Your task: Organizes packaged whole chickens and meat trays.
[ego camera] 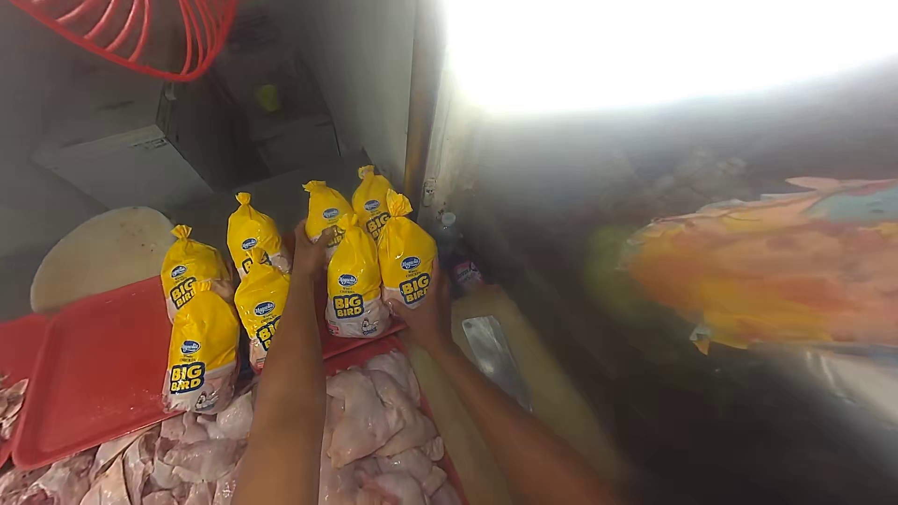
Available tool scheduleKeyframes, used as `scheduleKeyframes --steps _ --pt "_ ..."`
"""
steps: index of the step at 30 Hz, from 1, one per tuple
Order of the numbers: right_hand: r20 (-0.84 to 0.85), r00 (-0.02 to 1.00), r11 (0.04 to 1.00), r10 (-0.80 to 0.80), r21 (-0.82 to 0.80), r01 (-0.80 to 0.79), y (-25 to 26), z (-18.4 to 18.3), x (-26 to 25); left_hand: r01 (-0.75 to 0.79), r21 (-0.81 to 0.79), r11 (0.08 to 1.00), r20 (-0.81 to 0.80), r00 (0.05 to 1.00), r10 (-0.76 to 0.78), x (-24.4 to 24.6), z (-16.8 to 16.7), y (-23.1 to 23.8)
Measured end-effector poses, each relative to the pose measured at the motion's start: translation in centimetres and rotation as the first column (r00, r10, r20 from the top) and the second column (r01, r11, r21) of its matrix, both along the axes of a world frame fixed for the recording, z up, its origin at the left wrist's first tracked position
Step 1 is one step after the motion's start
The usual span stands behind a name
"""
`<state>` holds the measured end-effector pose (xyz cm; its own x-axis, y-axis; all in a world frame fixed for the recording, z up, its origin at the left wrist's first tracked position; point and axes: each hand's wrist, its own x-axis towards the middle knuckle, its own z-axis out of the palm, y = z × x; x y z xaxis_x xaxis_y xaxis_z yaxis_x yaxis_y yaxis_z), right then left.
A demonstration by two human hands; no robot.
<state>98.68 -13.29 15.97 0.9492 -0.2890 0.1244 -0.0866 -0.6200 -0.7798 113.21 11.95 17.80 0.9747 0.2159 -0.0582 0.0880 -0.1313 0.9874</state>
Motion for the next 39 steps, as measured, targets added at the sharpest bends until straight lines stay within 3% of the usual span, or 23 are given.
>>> scheduleKeyframes --steps 4,7,9,11,13,16,19,24,26,29,33,36,39 --pt "0.009 1.000 1.000 0.007 -0.016 -0.007 0.2 -0.2 -0.1 0.021 -0.027 0.999 0.011 1.000 -0.021 -1.0 -0.2 -0.7" --pt "-0.025 0.999 0.999 0.027 -0.033 -0.028 -0.2 0.2 0.1 0.097 0.250 0.963 -0.101 0.992 -0.074 -0.1 -0.2 -0.4" --pt "-0.054 0.998 0.998 0.024 -0.050 -0.027 -0.3 0.6 0.0 0.151 0.458 0.876 -0.223 0.974 -0.051 -0.4 1.2 -0.2" --pt "-0.081 0.997 0.992 -0.004 -0.129 -0.007 0.1 1.3 -0.4 0.155 0.542 0.826 -0.276 0.961 0.001 -1.1 2.1 0.2" --pt "-0.023 0.999 0.967 -0.036 -0.253 0.029 1.4 3.3 -1.2 0.111 0.495 0.862 -0.224 0.975 0.003 -1.2 1.2 0.2" --pt "0.237 0.969 0.955 0.068 -0.296 0.005 4.8 7.0 -2.0 0.111 0.256 0.960 -0.193 0.979 -0.061 -1.7 0.7 -0.4" --pt "0.078 0.971 0.944 0.224 -0.266 -0.196 8.3 10.1 1.4 0.091 0.109 0.990 -0.165 0.984 -0.073 -2.6 1.0 -0.7" --pt "-0.305 0.928 0.888 0.214 -0.335 -0.315 11.9 12.2 8.0 0.038 0.045 0.998 -0.051 0.998 -0.036 -4.5 -0.5 -0.6" --pt "-0.306 0.925 0.910 0.227 -0.270 -0.313 11.9 11.9 8.0 0.043 -0.038 0.998 -0.050 0.998 -0.045 -4.8 -0.7 -0.5" --pt "-0.074 0.945 0.914 0.317 -0.242 -0.326 10.2 10.8 7.2 0.068 -0.151 0.986 -0.054 0.996 -0.077 -4.9 -0.4 -0.5" --pt "0.139 0.853 0.835 0.504 -0.331 -0.439 9.1 11.1 7.9 0.101 -0.153 0.983 -0.014 0.994 -0.104 -4.7 -0.2 -0.3" --pt "-0.009 0.778 0.731 0.628 -0.336 -0.594 8.8 11.7 9.5 0.116 -0.089 0.989 -0.018 0.993 -0.118 -4.7 -0.2 -0.2" --pt "-0.118 0.750 0.717 0.651 -0.227 -0.659 8.6 11.7 10.7 0.076 0.013 0.997 -0.077 0.994 -0.075 -5.3 1.4 0.0"
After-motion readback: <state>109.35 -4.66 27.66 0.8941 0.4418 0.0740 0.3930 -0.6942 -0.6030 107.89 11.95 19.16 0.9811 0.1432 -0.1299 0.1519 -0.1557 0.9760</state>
